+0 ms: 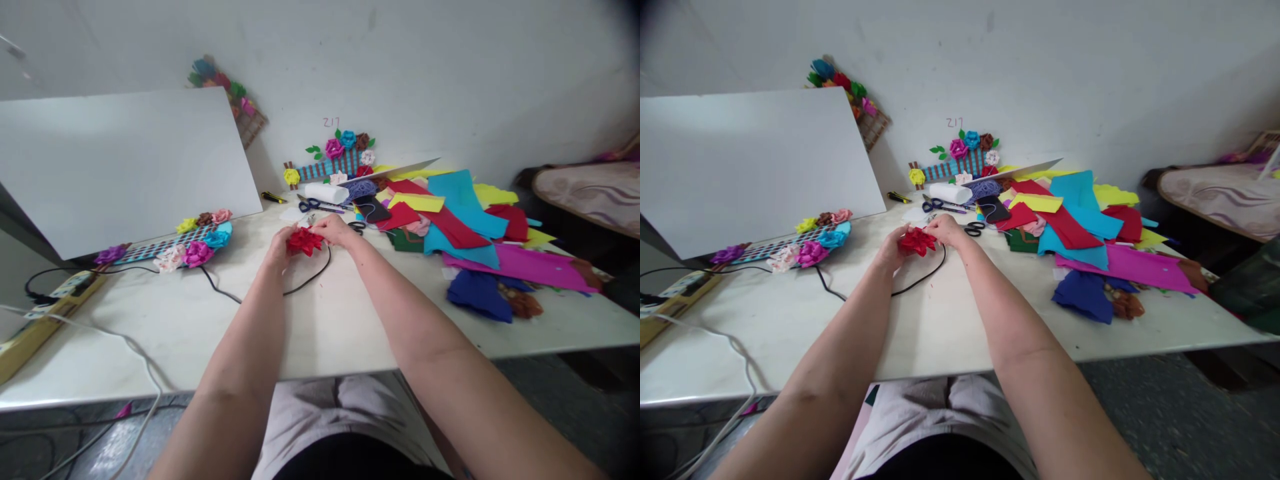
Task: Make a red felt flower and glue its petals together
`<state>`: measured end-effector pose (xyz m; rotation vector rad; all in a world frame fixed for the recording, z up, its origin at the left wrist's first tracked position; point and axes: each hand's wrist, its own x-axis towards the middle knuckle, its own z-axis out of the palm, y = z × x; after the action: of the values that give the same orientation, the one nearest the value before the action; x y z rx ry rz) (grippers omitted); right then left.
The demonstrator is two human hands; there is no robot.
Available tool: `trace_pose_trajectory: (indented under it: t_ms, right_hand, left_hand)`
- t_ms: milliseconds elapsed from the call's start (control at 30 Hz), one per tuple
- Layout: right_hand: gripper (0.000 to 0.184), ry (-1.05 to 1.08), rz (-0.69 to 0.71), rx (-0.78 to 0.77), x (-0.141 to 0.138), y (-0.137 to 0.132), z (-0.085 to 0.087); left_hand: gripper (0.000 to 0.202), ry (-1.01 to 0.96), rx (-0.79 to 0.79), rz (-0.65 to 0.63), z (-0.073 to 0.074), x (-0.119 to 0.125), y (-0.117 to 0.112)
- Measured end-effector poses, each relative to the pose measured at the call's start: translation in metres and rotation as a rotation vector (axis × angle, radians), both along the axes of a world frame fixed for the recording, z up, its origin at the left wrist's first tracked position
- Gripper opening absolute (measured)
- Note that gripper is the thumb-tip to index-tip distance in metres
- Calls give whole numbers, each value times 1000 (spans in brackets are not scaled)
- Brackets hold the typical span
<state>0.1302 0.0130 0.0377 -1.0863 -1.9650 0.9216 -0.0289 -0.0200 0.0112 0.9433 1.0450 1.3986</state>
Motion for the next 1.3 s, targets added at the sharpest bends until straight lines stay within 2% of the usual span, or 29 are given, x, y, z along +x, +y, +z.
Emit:
trace_pose_trajectory:
  t_ms: [167,367,600,1033,1167,1300]
  right_hand:
    - [19,58,-51,-65,-2,-4,3]
    - [29,50,-61,30,-1,-2,2]
    - [23,46,-95,37,-3,6,-7]
    - [23,43,-112,1,-5,5,-6]
    - [24,38,-105,57,-4,6,-7]
    - [24,16,-97,185,-3,6,-7]
  left_hand:
    - [50,-6,125,-38,3,1,-6]
    - [61,108,125,-52,-1,2,-6]
    - [48,18,150,27,-5,2,-1]
    - [40,-72,160,62,-8,6,1]
    - [37,-78,150,55,-6,5,-1]
    - [36,-117,142,16,-5,4,-3]
